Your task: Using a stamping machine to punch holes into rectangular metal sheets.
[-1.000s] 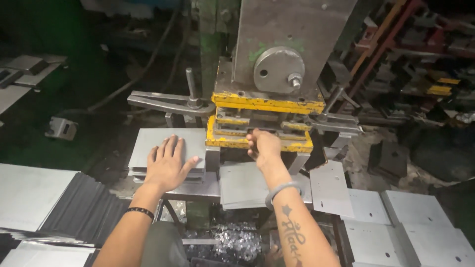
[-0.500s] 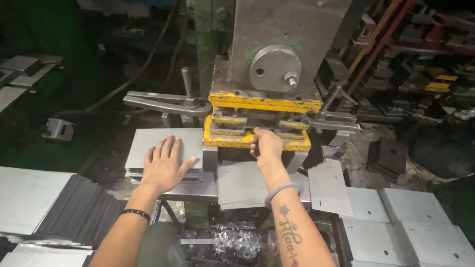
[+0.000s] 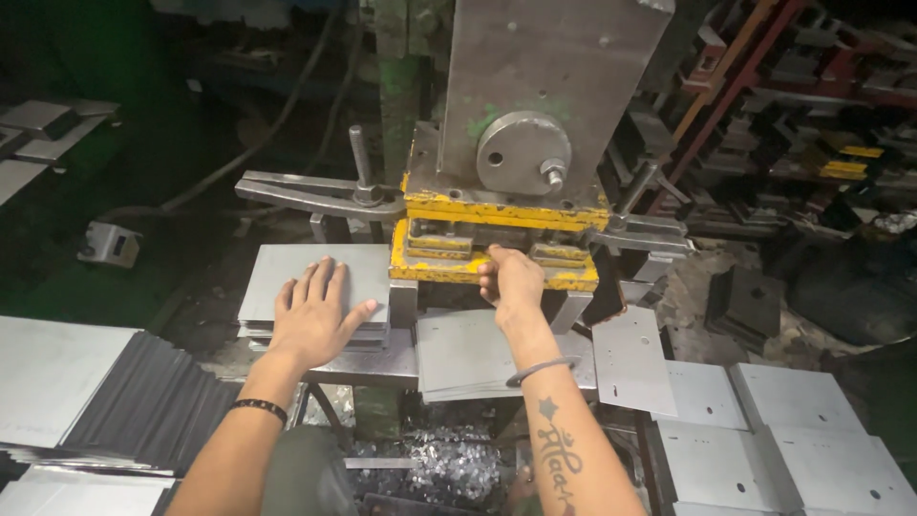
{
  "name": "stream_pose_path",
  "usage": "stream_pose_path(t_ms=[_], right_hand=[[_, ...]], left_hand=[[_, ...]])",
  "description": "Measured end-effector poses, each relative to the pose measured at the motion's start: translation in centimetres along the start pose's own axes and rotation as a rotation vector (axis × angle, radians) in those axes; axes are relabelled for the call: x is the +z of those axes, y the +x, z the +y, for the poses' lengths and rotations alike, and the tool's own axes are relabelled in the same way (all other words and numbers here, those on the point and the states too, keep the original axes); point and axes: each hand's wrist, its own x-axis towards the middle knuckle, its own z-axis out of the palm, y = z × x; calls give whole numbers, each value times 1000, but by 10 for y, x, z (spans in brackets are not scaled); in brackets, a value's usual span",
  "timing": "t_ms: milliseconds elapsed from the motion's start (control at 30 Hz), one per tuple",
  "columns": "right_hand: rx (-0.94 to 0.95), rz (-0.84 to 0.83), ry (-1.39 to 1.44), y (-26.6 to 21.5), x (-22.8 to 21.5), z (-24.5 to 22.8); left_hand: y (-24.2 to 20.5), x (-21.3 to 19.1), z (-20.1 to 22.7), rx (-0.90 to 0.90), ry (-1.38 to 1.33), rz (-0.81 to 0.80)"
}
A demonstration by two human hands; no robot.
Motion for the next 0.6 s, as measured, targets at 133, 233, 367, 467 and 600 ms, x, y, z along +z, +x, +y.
stream_pose_path(t_ms=[133,233,367,467,600], right_hand=[[112,-3,89,8,3,-11],[212,-15,214,32,3,-13],[155,12,283,16,8,-25],[59,-32,227,-18,-1,-15],[-63,-58,280,-79,-39,44]], left_hand=[[1,1,0,2,6,11],[-1,3,0,4,-2,18],[0,6,-1,1,-6,41],[0,5,-1,5,-10,50],[-1,6,0,-4,-32,55]])
